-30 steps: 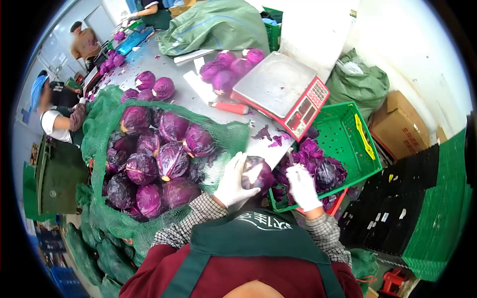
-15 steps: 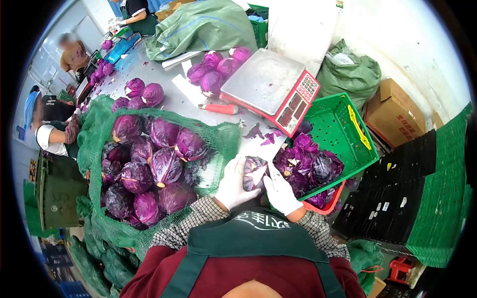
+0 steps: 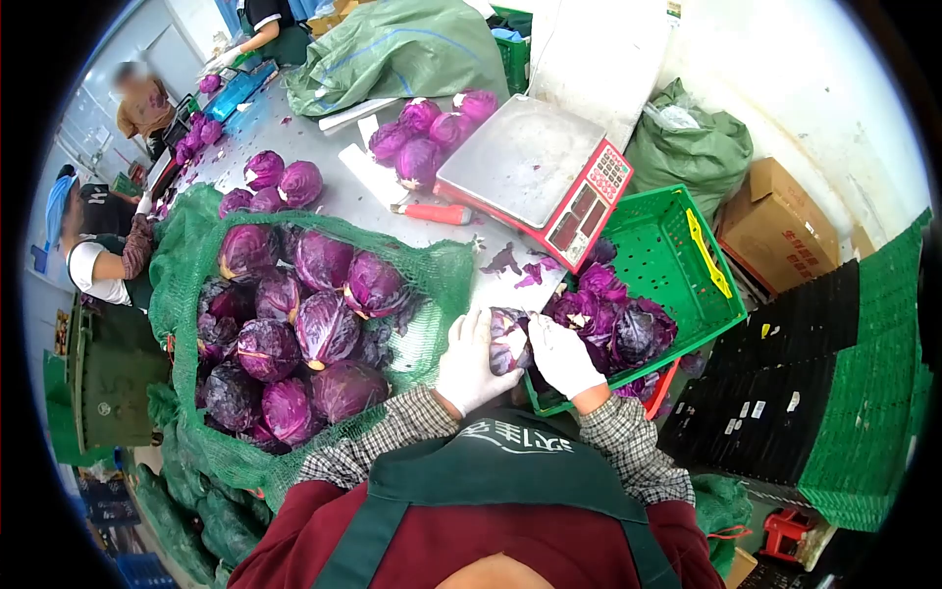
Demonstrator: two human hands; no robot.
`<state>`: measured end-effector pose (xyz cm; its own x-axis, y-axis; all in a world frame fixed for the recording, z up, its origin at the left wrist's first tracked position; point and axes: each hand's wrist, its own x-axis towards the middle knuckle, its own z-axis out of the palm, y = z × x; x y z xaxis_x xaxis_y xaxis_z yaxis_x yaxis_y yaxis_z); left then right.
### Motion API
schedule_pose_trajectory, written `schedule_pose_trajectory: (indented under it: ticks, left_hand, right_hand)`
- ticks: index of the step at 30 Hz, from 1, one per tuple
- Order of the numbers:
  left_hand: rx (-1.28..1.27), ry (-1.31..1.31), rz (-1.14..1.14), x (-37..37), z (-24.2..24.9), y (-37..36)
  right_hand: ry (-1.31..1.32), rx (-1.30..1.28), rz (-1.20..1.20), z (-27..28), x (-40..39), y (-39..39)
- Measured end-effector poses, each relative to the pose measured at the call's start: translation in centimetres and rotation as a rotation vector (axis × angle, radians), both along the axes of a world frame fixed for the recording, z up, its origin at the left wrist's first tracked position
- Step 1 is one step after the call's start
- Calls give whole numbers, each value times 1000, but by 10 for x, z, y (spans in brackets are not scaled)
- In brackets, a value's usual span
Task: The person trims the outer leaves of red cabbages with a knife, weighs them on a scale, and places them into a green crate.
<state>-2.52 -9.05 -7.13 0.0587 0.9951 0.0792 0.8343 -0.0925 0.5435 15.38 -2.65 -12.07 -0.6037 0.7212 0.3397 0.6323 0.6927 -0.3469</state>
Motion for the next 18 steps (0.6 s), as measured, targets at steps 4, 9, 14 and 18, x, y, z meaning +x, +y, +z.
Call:
schedule_pose_trajectory:
  ticks: [4, 9, 14, 18]
  left_hand:
    - [99, -109, -79, -15, -22, -18]
    - [35, -405, -78, -61, -41, -39]
    - [-179, -1347, 199, -59, -30, -48]
    - [-103, -1312, 429, -61, -48, -46]
  right_hand:
    - [32, -72, -146, -62, 31, 26]
    - [660, -544, -157, -79, 16, -17]
    - [464, 112, 40, -17, -28, -38]
    - [994, -1073, -372, -18, 5, -21]
